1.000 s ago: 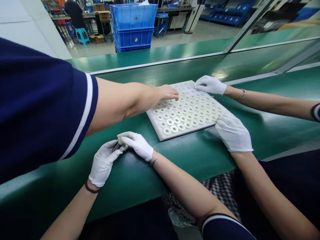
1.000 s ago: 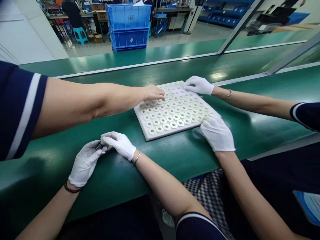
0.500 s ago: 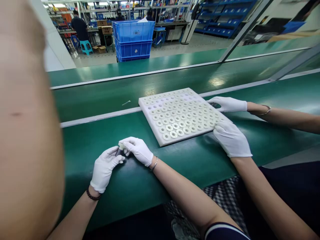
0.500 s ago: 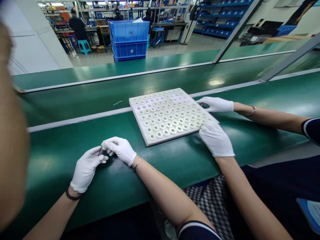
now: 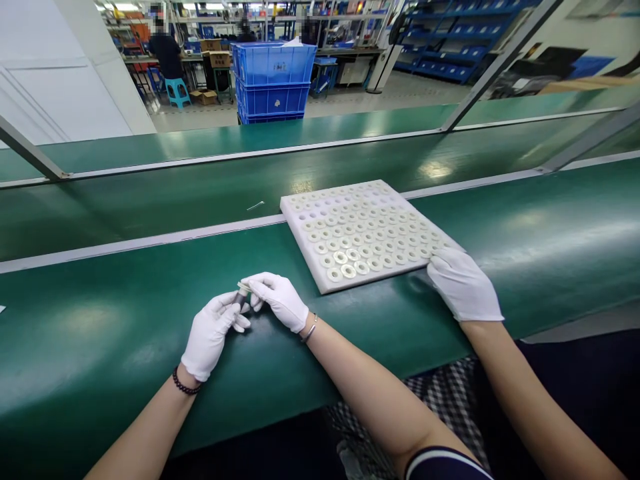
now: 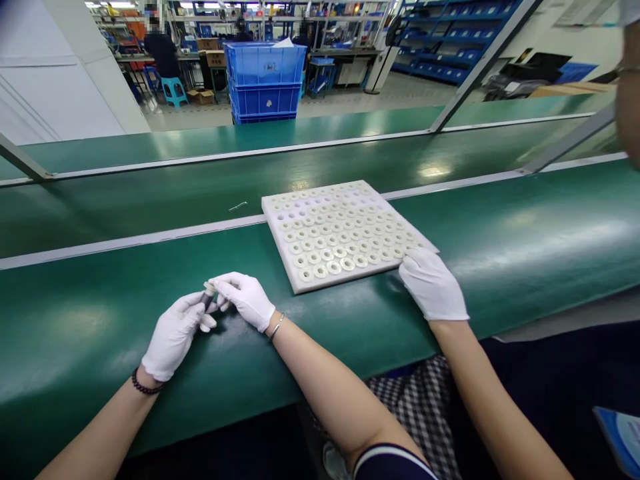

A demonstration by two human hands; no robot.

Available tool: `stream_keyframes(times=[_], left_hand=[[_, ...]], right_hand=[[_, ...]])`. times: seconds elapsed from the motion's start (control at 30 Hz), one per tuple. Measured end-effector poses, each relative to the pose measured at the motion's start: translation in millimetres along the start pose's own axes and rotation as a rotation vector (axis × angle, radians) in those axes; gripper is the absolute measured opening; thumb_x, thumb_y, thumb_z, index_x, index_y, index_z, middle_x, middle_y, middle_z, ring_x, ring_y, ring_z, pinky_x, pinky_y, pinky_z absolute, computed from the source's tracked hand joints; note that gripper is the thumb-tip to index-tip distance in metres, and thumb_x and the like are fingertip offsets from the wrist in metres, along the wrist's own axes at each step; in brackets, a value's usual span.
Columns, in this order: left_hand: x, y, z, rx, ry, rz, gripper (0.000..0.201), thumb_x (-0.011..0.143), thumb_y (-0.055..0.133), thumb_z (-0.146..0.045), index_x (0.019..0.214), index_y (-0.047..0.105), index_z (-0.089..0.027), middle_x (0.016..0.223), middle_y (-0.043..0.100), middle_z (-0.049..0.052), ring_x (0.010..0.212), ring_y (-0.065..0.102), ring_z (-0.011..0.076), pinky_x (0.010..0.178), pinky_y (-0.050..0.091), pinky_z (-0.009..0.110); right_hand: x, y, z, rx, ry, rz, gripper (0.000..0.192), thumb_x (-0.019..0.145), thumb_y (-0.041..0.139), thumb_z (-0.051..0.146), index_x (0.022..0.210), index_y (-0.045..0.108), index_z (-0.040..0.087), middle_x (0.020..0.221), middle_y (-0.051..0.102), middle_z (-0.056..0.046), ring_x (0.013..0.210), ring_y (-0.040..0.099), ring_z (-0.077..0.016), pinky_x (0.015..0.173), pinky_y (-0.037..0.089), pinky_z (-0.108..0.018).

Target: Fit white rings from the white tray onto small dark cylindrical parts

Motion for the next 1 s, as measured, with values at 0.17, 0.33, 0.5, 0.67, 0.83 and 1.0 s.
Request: stream_keyframes(times=[0.17,0.33,0.5,0.67,0.83,1.0], left_hand=[[0,1.5,-1,-0.024,-0.008,-0.008,0.049,0.079,0.071,-0.043,0.113,0.059,-0.01,0.084,0.072,0.009,0.061,0.065,0.0138,0.06,0.052,0.026],[-3,4.4,-4,-0.009,0.001,-0.057,0.051,0.074,0.076,-0.041,0.111,0.059,-0.011,0.082,0.071,0.007,0.059,0.063,0.0134,0.057,0.051,0.025],[-4,4.6,-2,-0.009,-0.002,-0.052,0.056,0.075,0.076,-0.037,0.121,0.055,-0.014,0.078,0.069,0.003,0.063,0.064,0.0129,0.061,0.051,0.025],[-7,4.1,-2,0.039,0.013,-0.068,0.053,0.077,0.074,-0.04,0.12,0.057,-0.014,0.089,0.071,0.006,0.072,0.066,0.0156,0.067,0.053,0.027],[4,-13.5,-10,0.204,0.022,-0.157,0.053,0.076,0.071,-0.046,0.118,0.062,-0.016,0.107,0.07,0.01,0.088,0.067,0.0214,0.077,0.055,0.031],[20,-94.4,-44,0.431,0.252,-0.63,0.045,0.075,0.071,-0.036,0.116,0.065,-0.019,0.111,0.069,0.005,0.103,0.064,0.0222,0.103,0.045,0.043]], right_hand=[[0,0,0,0.008,-0.007,0.003,0.042,0.079,0.067,0.051,0.095,0.069,0.013,0.063,0.062,0.001,0.055,0.057,-0.0097,0.056,0.05,-0.023],[0,0,-2,0.0,-0.016,0.012,0.041,0.08,0.066,0.051,0.094,0.068,0.013,0.064,0.061,0.001,0.055,0.057,-0.0097,0.056,0.051,-0.024],[1,0,-5,-0.028,-0.019,0.028,0.039,0.082,0.063,0.051,0.09,0.066,0.013,0.063,0.061,0.002,0.054,0.058,-0.0094,0.057,0.05,-0.023],[1,1,-9,-0.059,-0.02,0.014,0.037,0.083,0.062,0.049,0.092,0.066,0.014,0.065,0.062,0.001,0.056,0.058,-0.0095,0.057,0.049,-0.023],[-2,5,-13,-0.064,0.011,0.083,0.036,0.084,0.063,0.045,0.104,0.066,0.015,0.071,0.063,0.0,0.062,0.06,-0.0102,0.06,0.05,-0.023],[-1,0,-9,-0.052,-0.028,0.055,0.036,0.085,0.061,0.045,0.106,0.067,0.016,0.073,0.062,0.001,0.063,0.06,-0.0095,0.065,0.051,-0.025]])
Point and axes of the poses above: each hand's wrist, its own x-axis towards the middle knuckle, its own y-axis out of the palm, z = x × y, the point moved 2 cm from there along x, towards the middle knuckle
